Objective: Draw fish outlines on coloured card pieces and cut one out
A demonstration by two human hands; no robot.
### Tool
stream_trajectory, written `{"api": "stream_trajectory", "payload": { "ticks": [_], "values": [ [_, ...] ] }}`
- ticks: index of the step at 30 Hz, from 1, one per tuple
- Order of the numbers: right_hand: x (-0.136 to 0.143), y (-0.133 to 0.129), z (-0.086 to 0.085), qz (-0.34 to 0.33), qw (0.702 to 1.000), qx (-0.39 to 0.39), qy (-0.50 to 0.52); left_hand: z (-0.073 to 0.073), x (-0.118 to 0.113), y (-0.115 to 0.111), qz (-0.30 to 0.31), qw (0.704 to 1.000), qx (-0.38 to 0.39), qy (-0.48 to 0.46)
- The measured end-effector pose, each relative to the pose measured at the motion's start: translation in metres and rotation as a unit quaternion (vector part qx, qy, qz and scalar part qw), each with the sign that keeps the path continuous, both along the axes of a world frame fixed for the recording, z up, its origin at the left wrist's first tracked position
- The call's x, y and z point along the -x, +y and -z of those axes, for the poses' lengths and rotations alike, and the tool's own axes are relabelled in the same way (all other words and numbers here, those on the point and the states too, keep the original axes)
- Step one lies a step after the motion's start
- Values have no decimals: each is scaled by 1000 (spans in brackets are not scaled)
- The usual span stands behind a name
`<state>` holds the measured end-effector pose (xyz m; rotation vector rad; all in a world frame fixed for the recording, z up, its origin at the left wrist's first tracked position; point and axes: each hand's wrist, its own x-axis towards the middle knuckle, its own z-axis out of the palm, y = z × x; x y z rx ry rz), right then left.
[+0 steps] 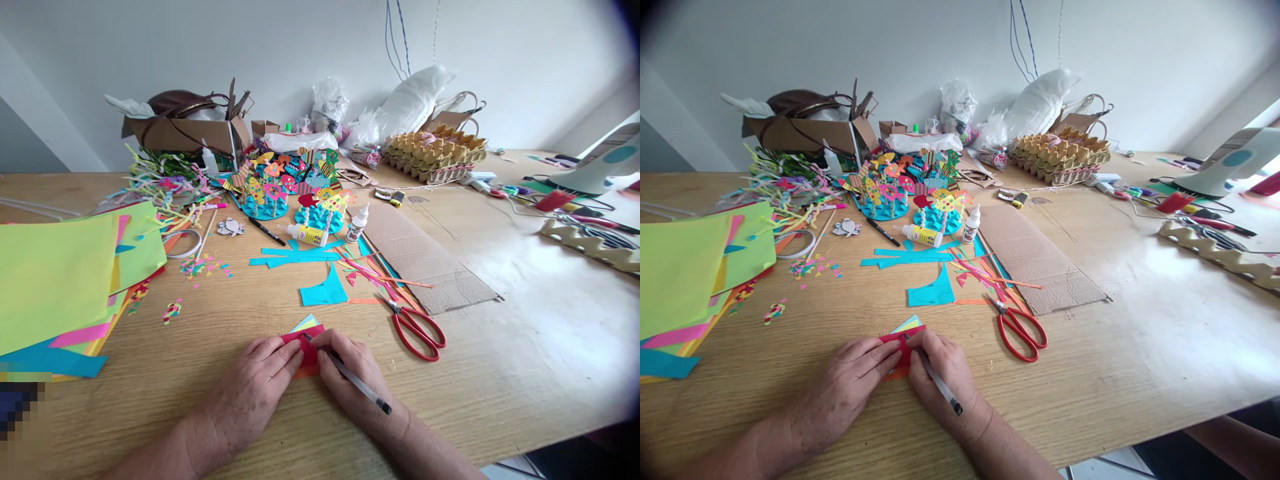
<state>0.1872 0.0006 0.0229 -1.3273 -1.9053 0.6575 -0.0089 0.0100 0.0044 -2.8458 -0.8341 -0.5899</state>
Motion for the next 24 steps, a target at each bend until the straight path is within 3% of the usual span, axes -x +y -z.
{"api": "stream_trajectory", "payload": {
  "ticks": [24],
  "values": [
    [0,-1,1,2,1000,4,-1,-3,0,0,0,1000,-1,-1]
  ]
}}
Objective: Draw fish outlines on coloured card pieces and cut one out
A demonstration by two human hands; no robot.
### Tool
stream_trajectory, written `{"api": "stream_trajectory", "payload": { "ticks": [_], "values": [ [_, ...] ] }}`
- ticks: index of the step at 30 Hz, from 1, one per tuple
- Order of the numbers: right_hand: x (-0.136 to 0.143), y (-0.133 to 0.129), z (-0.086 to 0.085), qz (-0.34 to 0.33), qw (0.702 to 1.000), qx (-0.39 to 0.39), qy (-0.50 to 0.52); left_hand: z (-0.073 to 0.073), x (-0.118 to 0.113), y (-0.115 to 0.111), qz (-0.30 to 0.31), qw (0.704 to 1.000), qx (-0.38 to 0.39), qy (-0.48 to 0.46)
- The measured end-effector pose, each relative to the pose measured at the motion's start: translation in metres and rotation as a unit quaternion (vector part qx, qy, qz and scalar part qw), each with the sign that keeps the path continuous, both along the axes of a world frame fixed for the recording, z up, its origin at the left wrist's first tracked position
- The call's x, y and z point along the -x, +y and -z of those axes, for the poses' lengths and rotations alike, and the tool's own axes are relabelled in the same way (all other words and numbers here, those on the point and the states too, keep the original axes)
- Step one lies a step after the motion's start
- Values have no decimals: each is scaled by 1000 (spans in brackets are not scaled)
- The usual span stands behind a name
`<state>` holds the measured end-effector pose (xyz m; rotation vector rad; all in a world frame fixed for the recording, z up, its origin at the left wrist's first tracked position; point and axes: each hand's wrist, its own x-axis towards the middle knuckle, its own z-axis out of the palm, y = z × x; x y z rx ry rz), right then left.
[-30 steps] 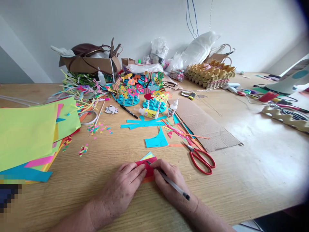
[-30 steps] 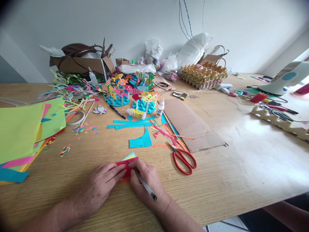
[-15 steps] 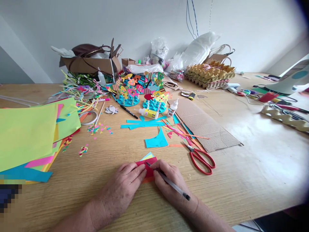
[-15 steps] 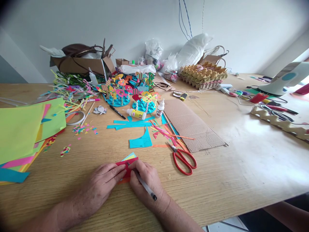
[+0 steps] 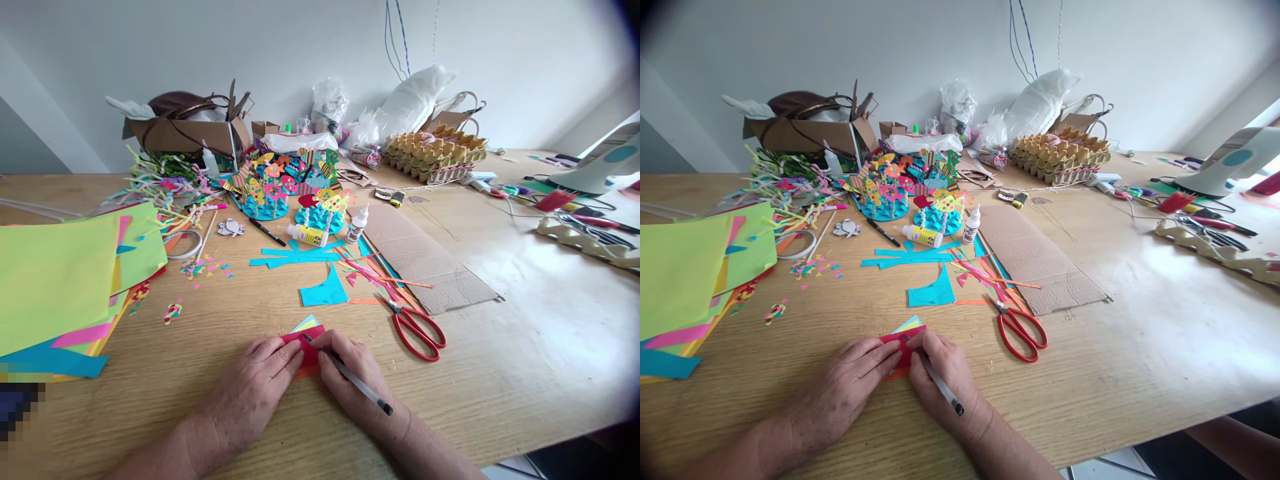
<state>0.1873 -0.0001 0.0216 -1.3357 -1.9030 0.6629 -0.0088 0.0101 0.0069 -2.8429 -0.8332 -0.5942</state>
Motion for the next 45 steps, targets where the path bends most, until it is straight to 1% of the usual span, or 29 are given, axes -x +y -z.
{"api": "stream_trajectory", "payload": {
  "ticks": [9,21,32,40,45],
  "values": [
    [0,0,0,6,1000,8,17,1,1,0,0,1000,-8,-1],
    [0,-1,-2,0,1000,8,4,4,2,1,2,1000,-3,3],
    [-1,0,-2,8,1000,12,19,0,1,0,1,1000,-5,2],
    [0,0,0,8,1000,-4,2,0,1,0,0,1000,-8,-2],
    [-1,1,0,12,1000,-5,13,0,1,0,1,1000,-5,-4]
  ]
}}
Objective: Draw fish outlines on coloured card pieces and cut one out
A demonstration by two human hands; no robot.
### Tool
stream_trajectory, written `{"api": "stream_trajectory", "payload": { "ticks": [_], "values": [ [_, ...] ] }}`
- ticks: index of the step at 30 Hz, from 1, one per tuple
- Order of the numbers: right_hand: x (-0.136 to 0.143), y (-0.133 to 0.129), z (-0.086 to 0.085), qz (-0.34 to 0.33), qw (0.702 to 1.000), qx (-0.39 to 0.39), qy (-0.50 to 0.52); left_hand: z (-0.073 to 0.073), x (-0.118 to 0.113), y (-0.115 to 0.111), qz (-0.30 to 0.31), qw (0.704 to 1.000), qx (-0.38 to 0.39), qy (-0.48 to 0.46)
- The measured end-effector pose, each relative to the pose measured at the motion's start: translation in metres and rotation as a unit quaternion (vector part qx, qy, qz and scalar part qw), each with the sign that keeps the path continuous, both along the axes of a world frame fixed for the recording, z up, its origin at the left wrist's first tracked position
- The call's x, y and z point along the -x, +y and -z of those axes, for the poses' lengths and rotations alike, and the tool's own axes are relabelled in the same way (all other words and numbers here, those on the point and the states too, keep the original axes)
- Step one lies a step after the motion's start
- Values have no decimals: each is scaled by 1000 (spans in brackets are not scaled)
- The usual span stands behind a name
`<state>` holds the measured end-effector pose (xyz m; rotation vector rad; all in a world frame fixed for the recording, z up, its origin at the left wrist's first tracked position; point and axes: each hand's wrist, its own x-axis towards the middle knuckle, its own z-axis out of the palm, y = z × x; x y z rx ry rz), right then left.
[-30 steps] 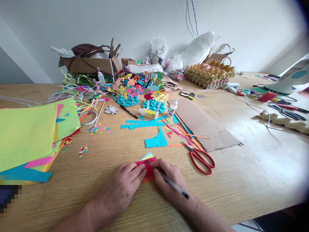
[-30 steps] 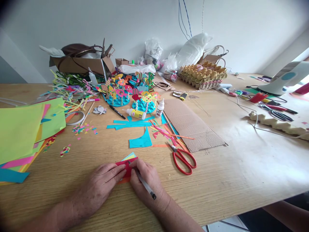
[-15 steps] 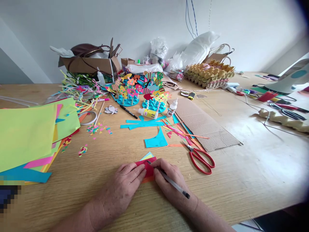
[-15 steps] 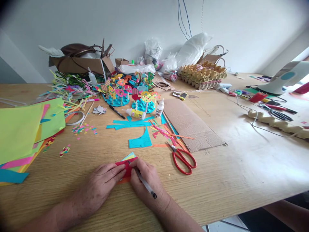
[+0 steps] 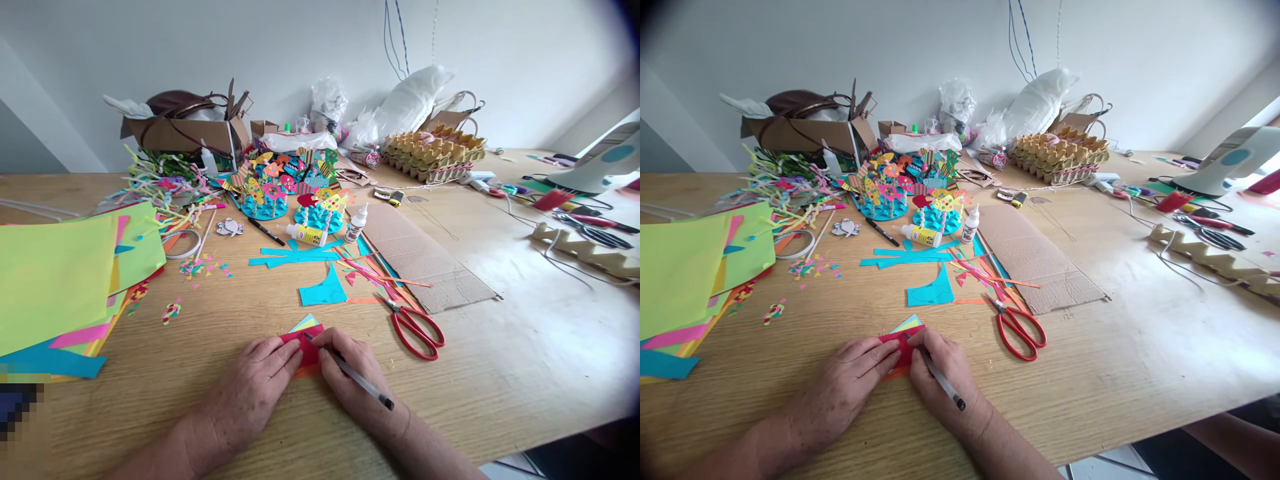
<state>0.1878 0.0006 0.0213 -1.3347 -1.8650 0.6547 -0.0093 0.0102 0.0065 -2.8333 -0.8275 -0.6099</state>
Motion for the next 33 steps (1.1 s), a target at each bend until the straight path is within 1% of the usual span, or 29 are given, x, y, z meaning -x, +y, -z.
{"api": "stream_trajectory", "payload": {
  "ticks": [7,16,21,26,30,33],
  "values": [
    [-1,0,-1,-10,1000,9,-4,1,1,0,3,1000,2,6],
    [-1,0,0,-1,1000,6,-5,-2,-1,0,0,1000,1,-5],
    [-1,0,1,-1,1000,1,-5,-1,-1,0,2,1000,-1,-3],
    [-1,-1,-1,2,1000,15,5,1,0,0,3,1000,4,-1],
    [-1,-1,-3,-2,1000,24,18,0,0,0,4,1000,0,2],
    [-2,0,-4,15,999,29,33,-2,-1,0,2,1000,-7,-5]
  ]
}}
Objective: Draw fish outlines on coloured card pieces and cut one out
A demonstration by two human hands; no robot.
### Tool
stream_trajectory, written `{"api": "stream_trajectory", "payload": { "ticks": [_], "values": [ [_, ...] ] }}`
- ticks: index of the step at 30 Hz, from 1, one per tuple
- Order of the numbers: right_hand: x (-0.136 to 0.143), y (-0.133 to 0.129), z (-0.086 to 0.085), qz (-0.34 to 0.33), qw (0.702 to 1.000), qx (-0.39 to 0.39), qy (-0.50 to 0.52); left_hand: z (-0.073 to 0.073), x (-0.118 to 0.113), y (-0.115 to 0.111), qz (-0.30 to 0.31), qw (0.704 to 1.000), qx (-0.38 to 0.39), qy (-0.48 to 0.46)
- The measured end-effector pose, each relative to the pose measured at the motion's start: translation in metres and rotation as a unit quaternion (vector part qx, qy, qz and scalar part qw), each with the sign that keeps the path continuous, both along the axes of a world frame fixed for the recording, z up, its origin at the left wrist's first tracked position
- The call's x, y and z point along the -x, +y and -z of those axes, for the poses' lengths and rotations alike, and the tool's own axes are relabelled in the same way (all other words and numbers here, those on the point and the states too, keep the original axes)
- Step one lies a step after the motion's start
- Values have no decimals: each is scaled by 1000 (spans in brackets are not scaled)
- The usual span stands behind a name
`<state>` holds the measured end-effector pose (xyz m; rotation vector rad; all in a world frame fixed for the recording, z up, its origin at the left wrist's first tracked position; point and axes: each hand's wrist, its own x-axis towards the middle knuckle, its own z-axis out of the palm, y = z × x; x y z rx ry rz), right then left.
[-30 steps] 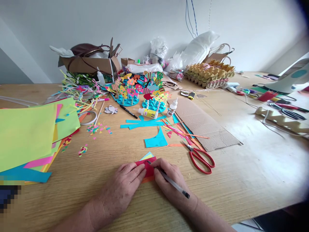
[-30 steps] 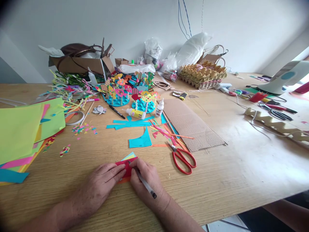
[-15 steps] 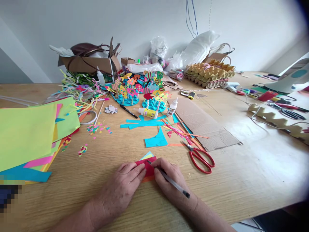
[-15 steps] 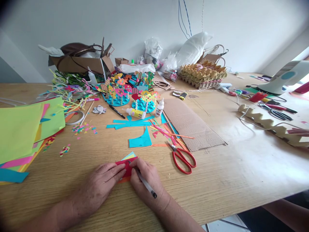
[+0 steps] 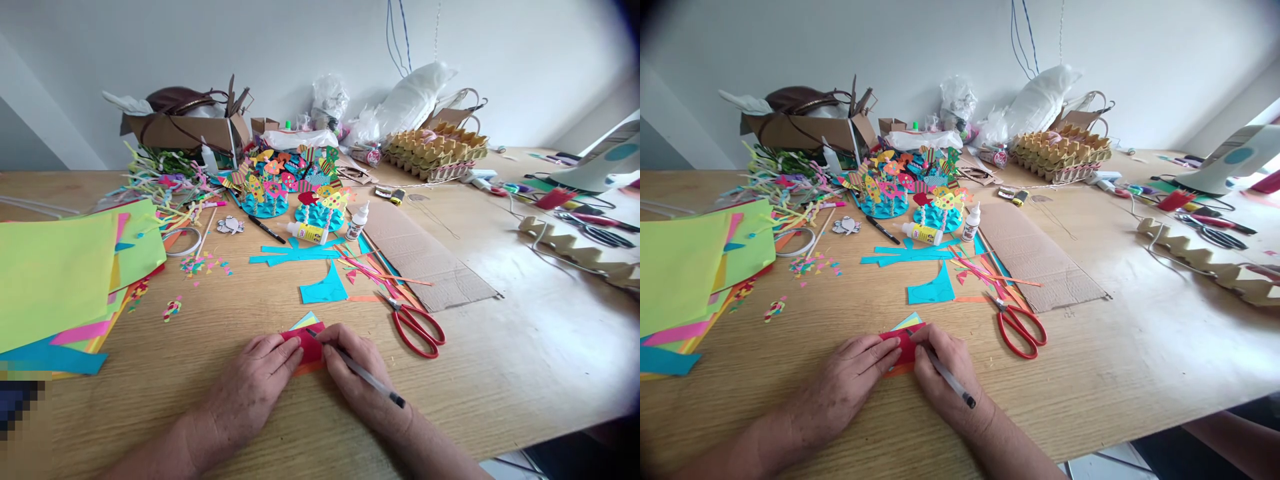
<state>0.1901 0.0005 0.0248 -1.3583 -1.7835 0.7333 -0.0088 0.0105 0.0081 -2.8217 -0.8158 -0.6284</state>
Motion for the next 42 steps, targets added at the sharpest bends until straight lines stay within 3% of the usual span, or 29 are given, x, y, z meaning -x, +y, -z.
{"api": "stream_trajectory", "payload": {
  "ticks": [9,16,22,42],
  "values": [
    [-8,-11,-20,46,992,110,34,1,2,-1,-22,998,46,-25],
    [-3,-23,-6,-8,998,54,14,1,5,-1,-18,992,108,-57],
    [-1,-26,4,-50,998,-17,-21,-6,3,2,1,993,88,-80],
    [-1,-25,3,-61,997,-3,-42,-8,3,1,5,994,83,-67]
  ]
}}
